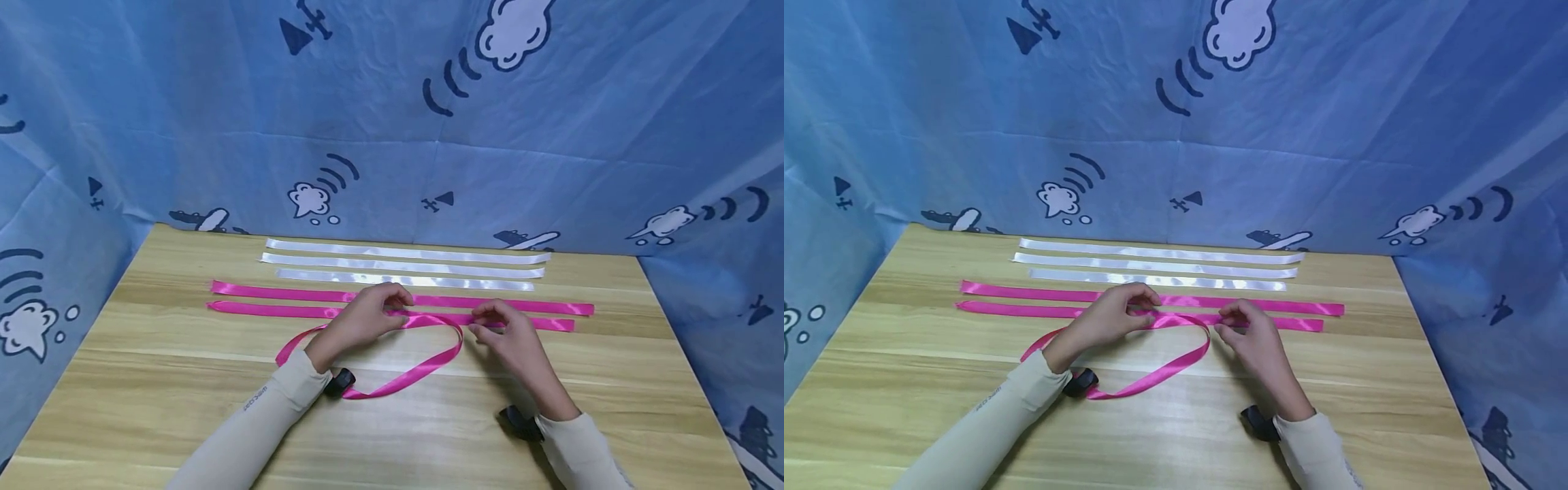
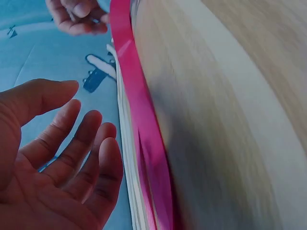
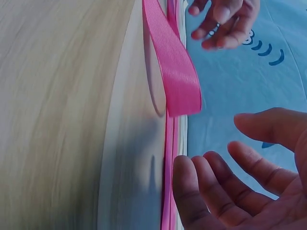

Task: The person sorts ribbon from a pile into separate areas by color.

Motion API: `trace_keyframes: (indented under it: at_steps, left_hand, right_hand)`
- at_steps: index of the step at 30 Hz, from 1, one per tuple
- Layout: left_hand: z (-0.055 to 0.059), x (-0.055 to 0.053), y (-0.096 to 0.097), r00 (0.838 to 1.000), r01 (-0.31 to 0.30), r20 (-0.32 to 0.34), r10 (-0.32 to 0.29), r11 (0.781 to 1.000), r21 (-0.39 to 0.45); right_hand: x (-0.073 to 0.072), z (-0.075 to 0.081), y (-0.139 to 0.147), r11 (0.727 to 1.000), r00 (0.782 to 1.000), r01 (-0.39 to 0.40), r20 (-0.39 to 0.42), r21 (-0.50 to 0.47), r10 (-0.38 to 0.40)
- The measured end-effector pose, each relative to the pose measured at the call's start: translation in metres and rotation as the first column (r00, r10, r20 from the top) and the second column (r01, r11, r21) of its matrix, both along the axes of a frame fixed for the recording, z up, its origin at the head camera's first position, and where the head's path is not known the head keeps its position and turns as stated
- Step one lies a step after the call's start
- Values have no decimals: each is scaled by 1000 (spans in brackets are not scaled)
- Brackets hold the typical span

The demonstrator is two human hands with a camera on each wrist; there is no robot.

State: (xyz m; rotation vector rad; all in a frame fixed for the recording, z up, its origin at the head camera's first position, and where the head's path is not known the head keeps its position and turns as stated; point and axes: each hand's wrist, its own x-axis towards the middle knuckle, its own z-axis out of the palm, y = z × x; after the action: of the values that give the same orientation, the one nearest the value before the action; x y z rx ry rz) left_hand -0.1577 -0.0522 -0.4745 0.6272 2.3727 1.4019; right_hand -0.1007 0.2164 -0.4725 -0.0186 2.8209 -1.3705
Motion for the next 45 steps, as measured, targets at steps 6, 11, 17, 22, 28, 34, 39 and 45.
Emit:
trace_keyframes:
  at_steps: [6, 11, 17, 22, 28, 34, 39, 45]
  left_hand:
    - [0, -1, 13, 999, 36, -14, -36, 999, -24]
    - [-1, 1, 20, 999, 43, -15, -44, 999, -25]
    - [-3, 5, 25, 999, 49, -11, -50, 998, -41]
    - [-5, 8, 28, 999, 40, -4, -40, 998, -44]
    - [-7, 10, 33, 999, 42, 6, -42, 998, -54]
    - [-11, 12, 37, 999, 45, -5, -45, 996, -80]
    - [-12, 13, 39, 999, 39, -9, -40, 994, -103]
    - [-11, 12, 39, 999, 38, -18, -40, 991, -127]
  right_hand:
    - [-2, -3, -11, 1000, 1000, -8, 1, -20, 8]
    - [-3, -9, -21, 1000, 1000, -16, 9, -25, 16]
    - [0, -15, -27, 999, 1000, -15, 23, -32, 16]
    - [-1, -18, -31, 998, 1000, -24, 15, -59, 25]
    - [2, -17, -34, 998, 999, -44, 16, -42, 45]
    - [4, -15, -35, 993, 994, -71, 72, -92, 77]
    - [5, -15, -34, 995, 995, -66, 72, -78, 72]
    - [4, -14, -31, 997, 997, -50, 52, -55, 53]
